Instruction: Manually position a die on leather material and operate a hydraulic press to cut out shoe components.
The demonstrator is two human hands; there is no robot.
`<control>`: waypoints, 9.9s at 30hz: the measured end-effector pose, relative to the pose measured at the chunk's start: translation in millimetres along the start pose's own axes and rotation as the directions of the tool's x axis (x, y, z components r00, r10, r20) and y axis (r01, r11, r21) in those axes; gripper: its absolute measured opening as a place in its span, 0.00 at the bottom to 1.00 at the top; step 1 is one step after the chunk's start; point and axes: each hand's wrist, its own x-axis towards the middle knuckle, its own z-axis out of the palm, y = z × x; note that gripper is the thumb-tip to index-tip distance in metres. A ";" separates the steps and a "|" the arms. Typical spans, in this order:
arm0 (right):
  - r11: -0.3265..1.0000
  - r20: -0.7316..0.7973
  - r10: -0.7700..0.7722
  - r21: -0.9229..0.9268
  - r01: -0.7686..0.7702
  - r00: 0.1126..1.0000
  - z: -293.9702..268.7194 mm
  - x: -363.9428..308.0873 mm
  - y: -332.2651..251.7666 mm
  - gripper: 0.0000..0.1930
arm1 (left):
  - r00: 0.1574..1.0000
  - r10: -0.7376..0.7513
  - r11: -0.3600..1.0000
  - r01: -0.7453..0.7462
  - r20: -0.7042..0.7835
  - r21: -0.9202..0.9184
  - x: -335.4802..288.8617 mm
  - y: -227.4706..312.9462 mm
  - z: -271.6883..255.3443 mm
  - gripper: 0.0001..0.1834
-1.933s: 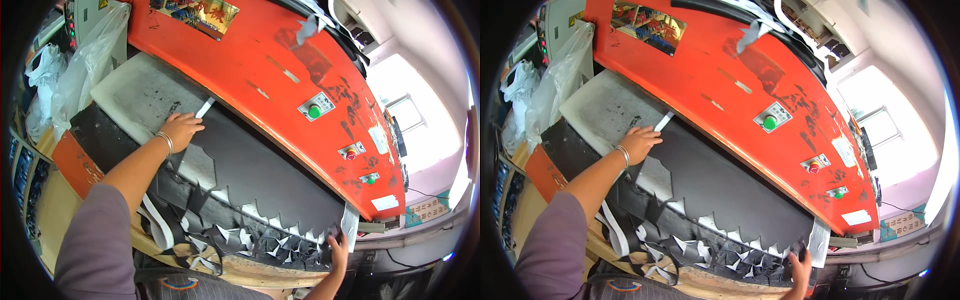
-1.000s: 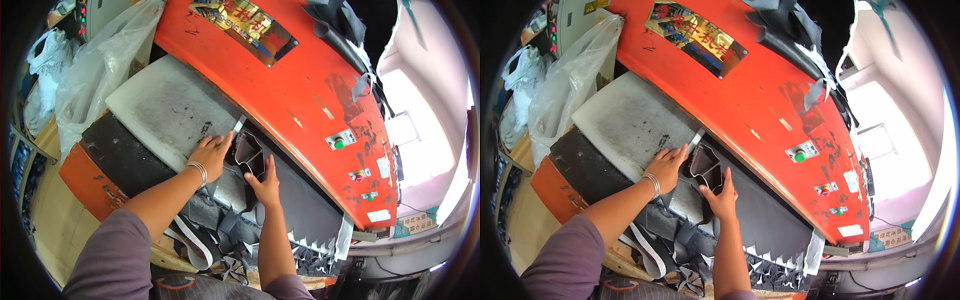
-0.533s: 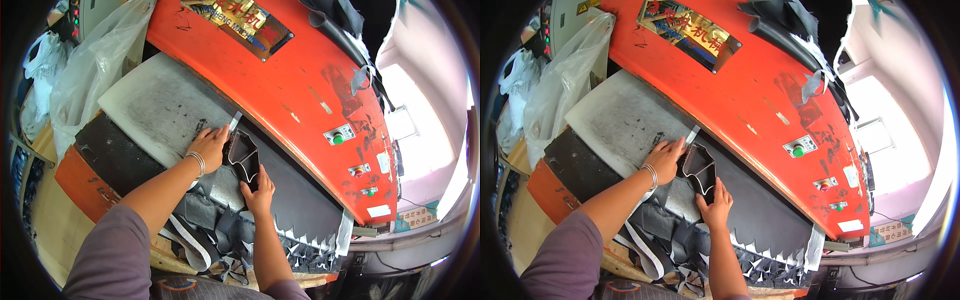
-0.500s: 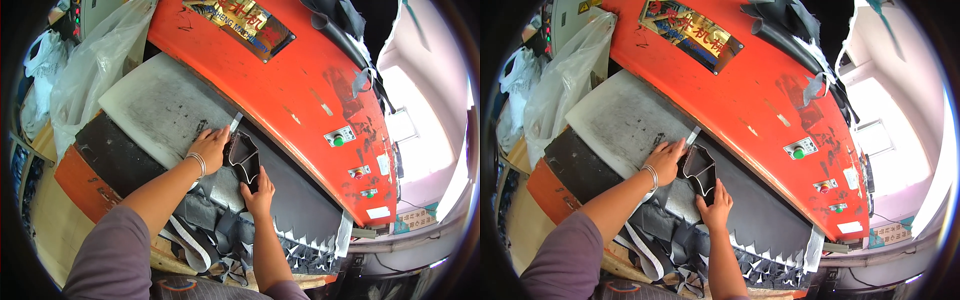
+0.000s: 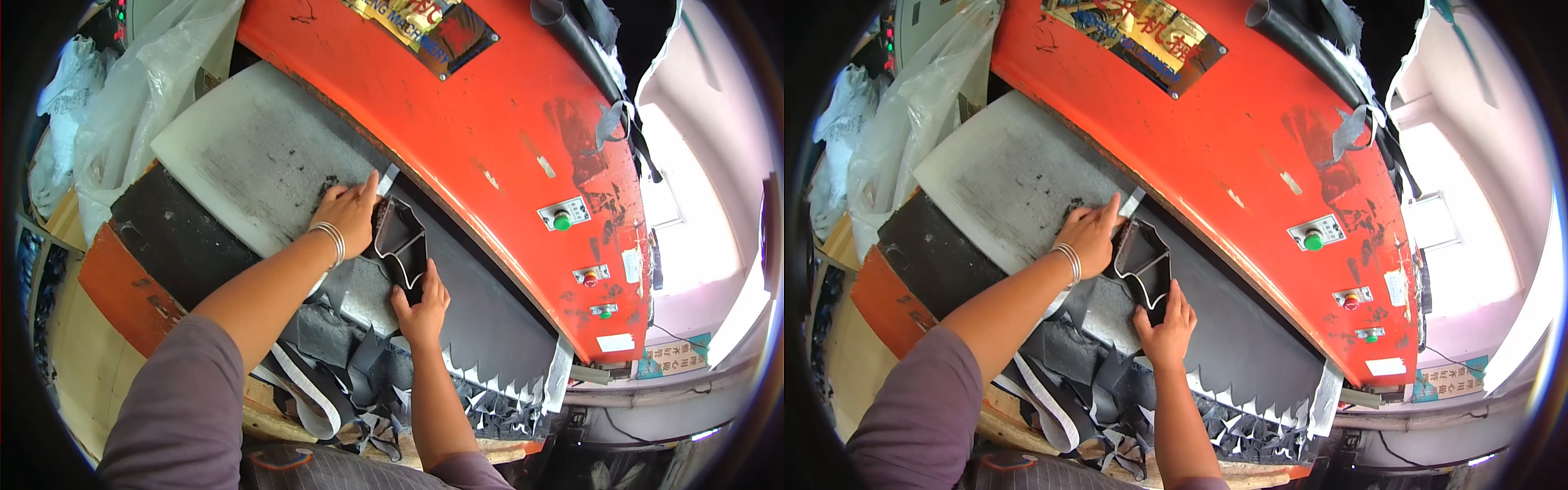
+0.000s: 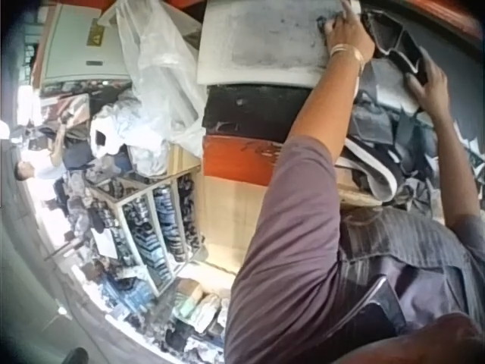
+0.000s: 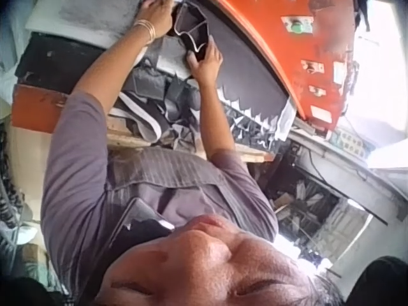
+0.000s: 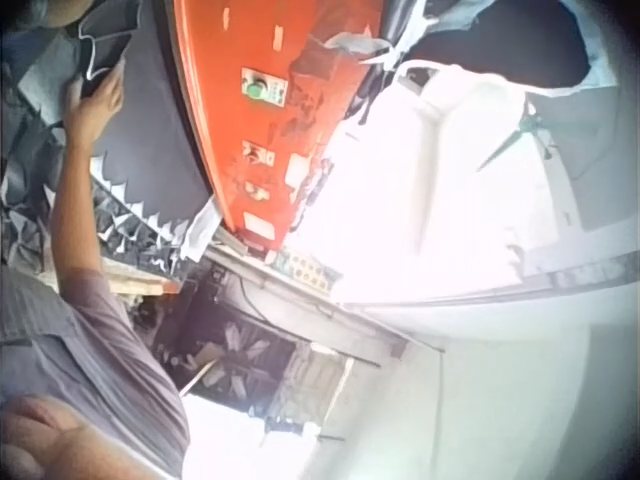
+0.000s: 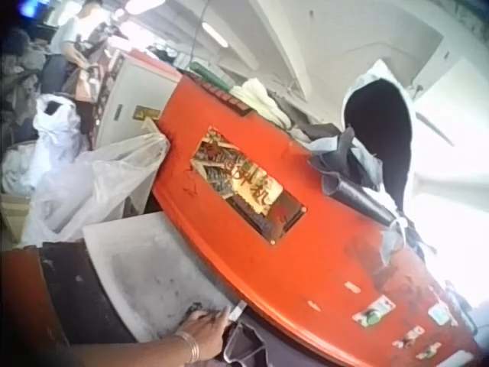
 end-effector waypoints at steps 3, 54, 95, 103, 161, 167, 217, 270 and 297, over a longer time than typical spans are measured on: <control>1.000 -0.020 -0.027 0.011 0.027 0.999 -0.3 -1.3 4.0 0.39 | 0.999 0.046 0.997 -0.045 -0.015 0.058 1.0 -0.2 6.4 0.40; 0.998 0.065 0.016 0.055 -0.020 0.998 -37.7 -4.6 8.7 0.41 | 0.999 0.000 0.989 -0.005 0.037 0.146 -8.0 39.3 -2.9 0.36; 0.875 0.315 -0.426 0.381 0.298 0.848 -196.2 -206.4 83.7 0.28 | 0.862 -0.188 0.968 0.082 0.470 0.236 -221.9 196.9 21.7 0.24; 0.976 0.396 -0.218 0.106 0.192 0.892 -184.3 -215.4 44.6 0.24 | 0.845 -0.212 0.964 0.098 0.490 0.248 -228.6 186.2 10.7 0.19; 0.775 -0.054 0.631 0.002 -0.632 0.774 -154.1 -72.5 210.5 0.37 | 0.729 -0.433 0.612 0.670 0.531 -0.420 1.2 128.2 41.4 0.18; 0.587 -0.010 0.791 -0.266 -0.765 0.611 -181.4 -101.1 263.2 0.41 | 0.803 -0.399 0.909 0.409 0.442 0.078 22.1 160.0 40.1 0.22; 0.989 0.049 -0.116 0.102 0.111 0.992 -77.5 -68.3 81.8 0.27 | 0.959 0.041 0.995 -0.064 -0.280 -0.072 -132.8 136.9 98.0 0.38; 0.920 -0.624 0.360 0.360 -0.153 0.694 -280.7 -152.1 278.8 0.26 | 0.926 0.223 0.971 -0.184 0.306 -0.150 -178.5 279.3 54.4 0.22; 0.954 0.487 0.094 0.205 -0.218 0.869 -197.6 -68.4 45.0 0.30 | 0.975 -0.154 0.980 0.172 -0.158 0.105 -173.5 128.6 0.6 0.21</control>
